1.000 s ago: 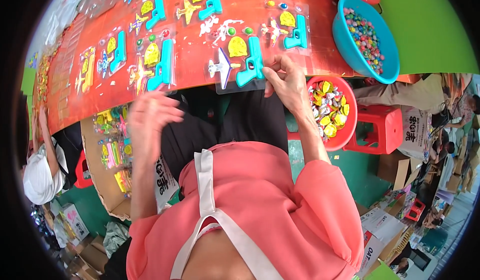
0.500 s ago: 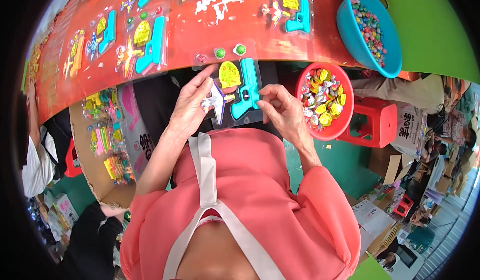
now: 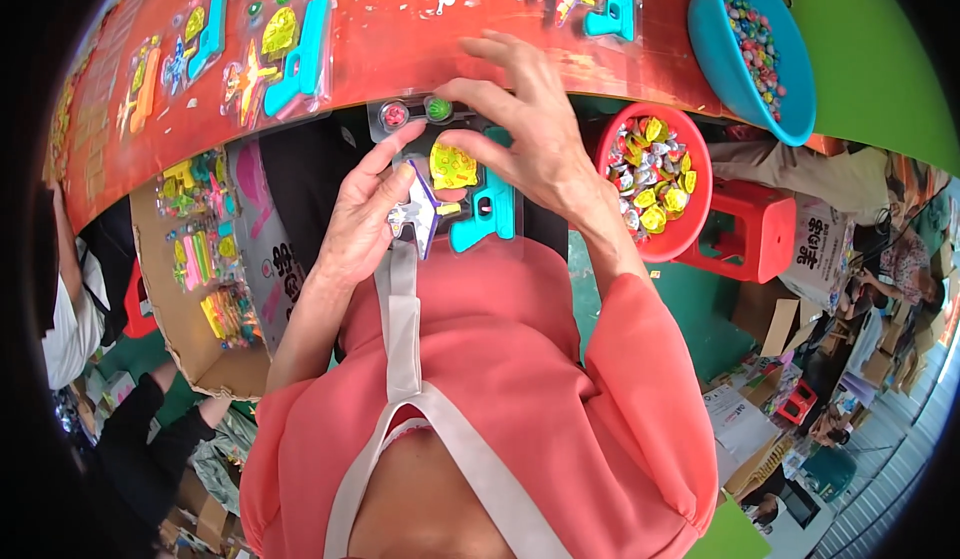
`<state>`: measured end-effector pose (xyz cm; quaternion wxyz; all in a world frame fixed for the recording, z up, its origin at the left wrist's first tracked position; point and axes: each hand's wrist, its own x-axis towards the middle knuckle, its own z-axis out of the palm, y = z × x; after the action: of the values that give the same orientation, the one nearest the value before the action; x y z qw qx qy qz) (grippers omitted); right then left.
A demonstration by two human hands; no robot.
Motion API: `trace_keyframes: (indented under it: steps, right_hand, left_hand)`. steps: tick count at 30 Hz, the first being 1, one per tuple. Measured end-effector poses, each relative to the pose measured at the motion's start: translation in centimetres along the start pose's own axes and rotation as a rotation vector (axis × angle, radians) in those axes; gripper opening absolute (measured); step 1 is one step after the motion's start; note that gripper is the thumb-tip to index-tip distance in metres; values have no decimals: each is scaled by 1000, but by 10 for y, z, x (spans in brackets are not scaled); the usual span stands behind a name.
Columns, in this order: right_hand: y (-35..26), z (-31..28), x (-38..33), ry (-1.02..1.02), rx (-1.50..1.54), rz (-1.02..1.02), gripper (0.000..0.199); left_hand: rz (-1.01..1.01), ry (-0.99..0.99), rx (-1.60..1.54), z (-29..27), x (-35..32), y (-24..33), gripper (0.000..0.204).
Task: Assembling and packaging plastic toy sets into blister packs, including toy planes, toy guns, and small candy capsules.
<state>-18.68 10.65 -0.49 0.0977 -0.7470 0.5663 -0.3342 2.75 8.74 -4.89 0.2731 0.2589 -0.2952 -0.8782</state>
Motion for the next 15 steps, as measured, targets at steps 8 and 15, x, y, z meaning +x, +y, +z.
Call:
trace_keyframes:
  steps: [8, 15]
  right_hand:
    - [2, -14, 8, -51, 308, 181, 43]
    - [25, -32, -18, 54, 103, 168, 39]
  left_hand:
    - [27, 1, 15, -2, -4, -1, 49]
    - [55, 32, -13, 2, -7, 3, 47]
